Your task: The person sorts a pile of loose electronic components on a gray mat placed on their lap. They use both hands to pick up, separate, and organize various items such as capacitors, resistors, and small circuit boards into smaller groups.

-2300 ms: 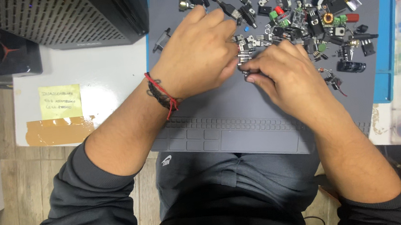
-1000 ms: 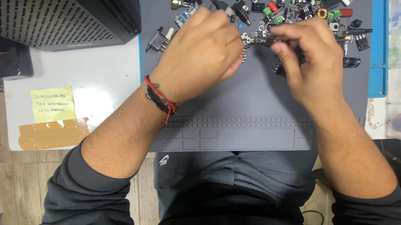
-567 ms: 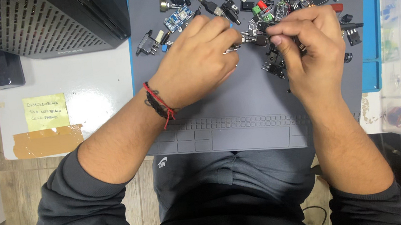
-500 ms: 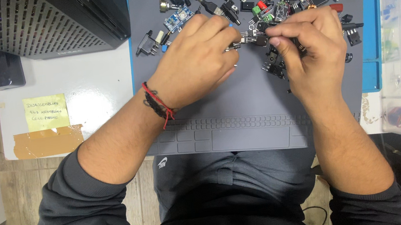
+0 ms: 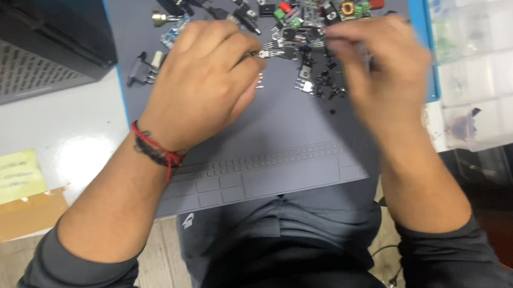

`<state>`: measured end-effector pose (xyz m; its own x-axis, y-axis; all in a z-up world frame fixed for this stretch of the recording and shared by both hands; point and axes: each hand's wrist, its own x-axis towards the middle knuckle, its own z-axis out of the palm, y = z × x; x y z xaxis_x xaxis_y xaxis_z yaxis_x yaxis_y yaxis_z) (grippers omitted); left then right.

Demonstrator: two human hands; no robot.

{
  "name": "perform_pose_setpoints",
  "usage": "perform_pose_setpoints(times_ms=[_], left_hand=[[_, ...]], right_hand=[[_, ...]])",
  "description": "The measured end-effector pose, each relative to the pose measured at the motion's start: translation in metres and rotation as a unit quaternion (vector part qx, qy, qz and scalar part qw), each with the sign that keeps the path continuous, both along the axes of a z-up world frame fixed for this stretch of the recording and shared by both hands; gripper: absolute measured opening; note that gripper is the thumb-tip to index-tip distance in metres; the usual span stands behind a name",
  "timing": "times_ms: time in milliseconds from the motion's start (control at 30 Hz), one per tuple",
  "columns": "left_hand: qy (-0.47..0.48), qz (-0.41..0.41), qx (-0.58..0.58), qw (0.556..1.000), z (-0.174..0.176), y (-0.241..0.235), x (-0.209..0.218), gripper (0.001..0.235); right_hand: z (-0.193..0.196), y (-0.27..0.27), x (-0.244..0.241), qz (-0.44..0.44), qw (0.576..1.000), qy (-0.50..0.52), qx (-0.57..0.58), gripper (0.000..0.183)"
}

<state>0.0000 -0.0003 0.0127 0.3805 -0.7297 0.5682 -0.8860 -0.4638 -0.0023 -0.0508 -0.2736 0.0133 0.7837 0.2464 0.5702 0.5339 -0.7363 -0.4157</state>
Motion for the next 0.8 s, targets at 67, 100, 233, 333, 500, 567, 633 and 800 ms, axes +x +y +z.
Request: perform_pose_setpoints(times_ms=[67, 100, 233, 333, 500, 567, 633, 800], left_hand=[[0.003, 0.003, 0.008, 1.0, -0.002, 0.003, 0.0, 0.01], [0.008, 0.006, 0.015, 1.0, -0.002, 0.004, 0.0, 0.011], [0.008, 0.014, 0.022, 1.0, -0.004, 0.004, -0.001, 0.014], [0.002, 0.015, 0.029, 0.999, -0.003, 0.004, -0.001, 0.014], [0.027, 0.009, 0.027, 0.999, -0.008, 0.005, 0.001, 0.015], [0.039, 0.008, 0.022, 0.999, -0.009, 0.005, 0.002, 0.015], [0.042, 0.009, 0.024, 0.999, -0.009, 0.005, 0.002, 0.015], [0.044, 0.006, 0.024, 0.999, -0.007, 0.005, 0.001, 0.015]], right_hand=[[0.007, -0.031, -0.016, -0.008, 0.999, -0.039, -0.025, 0.015], [0.014, -0.05, -0.028, -0.052, 0.998, -0.02, -0.022, 0.007], [-0.015, -0.162, -0.054, -0.282, 0.958, -0.016, -0.048, 0.007], [-0.012, -0.181, -0.051, -0.342, 0.938, 0.048, -0.032, 0.015], [-0.03, -0.207, -0.038, -0.309, 0.949, 0.041, -0.053, 0.007], [-0.027, -0.2, -0.037, -0.324, 0.943, 0.056, -0.042, 0.006], [-0.032, -0.207, -0.033, -0.287, 0.955, 0.031, -0.071, 0.007], [-0.033, -0.206, -0.031, -0.271, 0.962, 0.024, -0.039, 0.015]])
